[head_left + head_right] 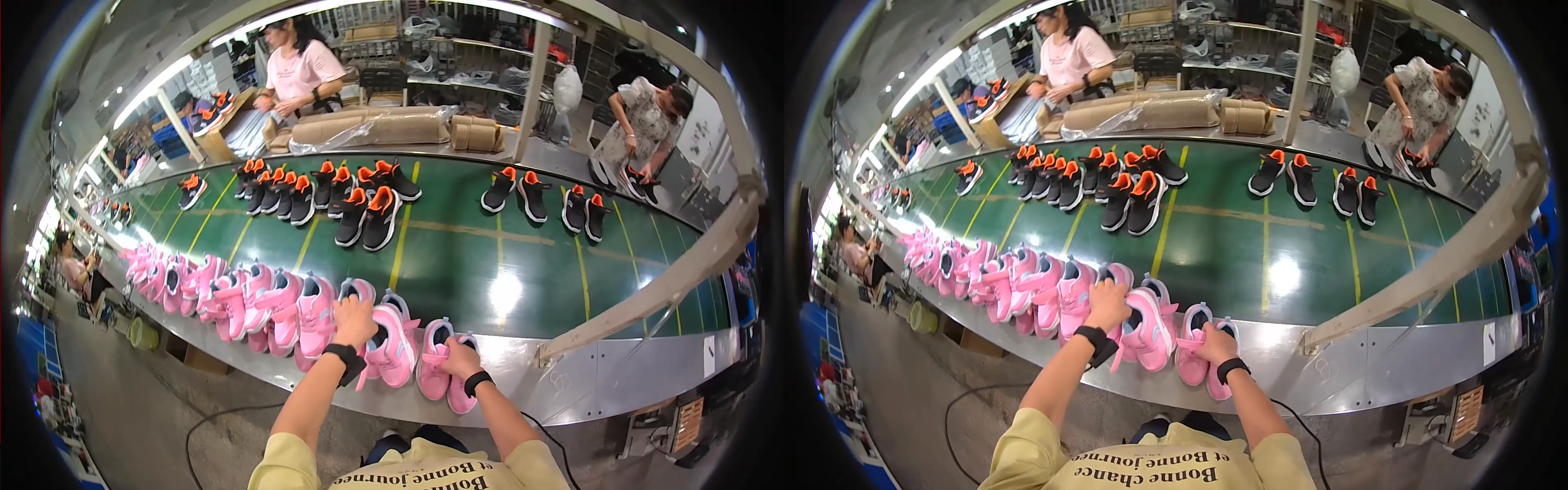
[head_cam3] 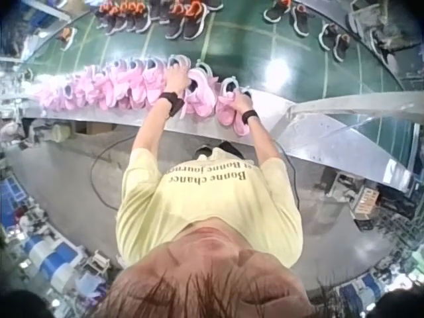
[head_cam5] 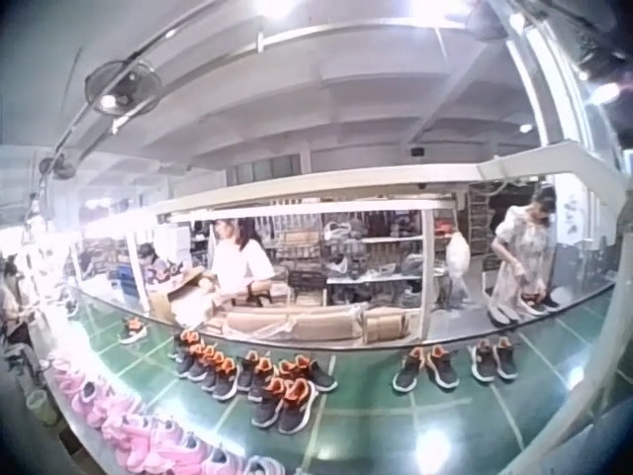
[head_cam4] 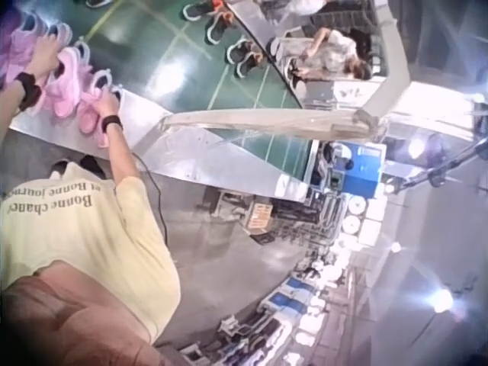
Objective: Trimming loose threads and inspecting shoes at a shoe factory conveyor belt.
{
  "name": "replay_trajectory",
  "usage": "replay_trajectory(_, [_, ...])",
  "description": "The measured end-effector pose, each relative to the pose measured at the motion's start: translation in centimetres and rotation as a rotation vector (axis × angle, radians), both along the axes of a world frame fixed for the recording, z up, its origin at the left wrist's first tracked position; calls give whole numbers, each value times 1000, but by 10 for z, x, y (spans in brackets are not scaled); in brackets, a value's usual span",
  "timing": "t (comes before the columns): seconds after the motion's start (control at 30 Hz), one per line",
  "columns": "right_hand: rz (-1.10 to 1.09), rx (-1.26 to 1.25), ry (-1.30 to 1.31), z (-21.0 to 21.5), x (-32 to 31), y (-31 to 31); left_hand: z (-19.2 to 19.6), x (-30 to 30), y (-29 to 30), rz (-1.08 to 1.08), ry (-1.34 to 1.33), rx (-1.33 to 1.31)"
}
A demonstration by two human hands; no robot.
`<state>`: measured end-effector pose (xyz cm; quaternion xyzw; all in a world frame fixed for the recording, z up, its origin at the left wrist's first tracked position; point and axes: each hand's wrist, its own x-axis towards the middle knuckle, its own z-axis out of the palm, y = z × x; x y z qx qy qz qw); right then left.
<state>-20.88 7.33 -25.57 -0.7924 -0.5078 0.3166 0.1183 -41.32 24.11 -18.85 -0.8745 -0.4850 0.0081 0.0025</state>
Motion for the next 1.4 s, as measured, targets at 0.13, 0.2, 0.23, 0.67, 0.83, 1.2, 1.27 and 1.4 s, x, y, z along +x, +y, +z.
replay_trajectory(0.13, [-131, 166, -20, 9, 10, -47, 27, 2, -25, -94, -104, -29])
replay_trajectory(0.2, [-241, 268, -28, 26, 4, -86, 35, 0, -36, -193, -154, 8])
replay_trajectory(0.23, [-298, 284, -53, 40, 2, -108, 38, 3, -43, -246, -190, -8])
replay_trajectory(0.67, [-1013, 1123, 495, 128, 0, -387, 127, 65, -245, -660, -502, -203])
replay_trajectory(0.83, [-1304, 1242, 221, 96, 41, -532, 153, 167, -368, -990, -602, -83])
replay_trajectory(1.2, [-1794, 615, -324, 69, 108, -805, 113, 403, -572, -894, -664, -294])
replay_trajectory(1.27, [-1799, 631, -340, 65, 138, -827, 108, 440, -592, -898, -675, -312])
replay_trajectory(1.4, [-1764, 758, -297, 52, 224, -858, 86, 523, -618, -886, -716, -302])
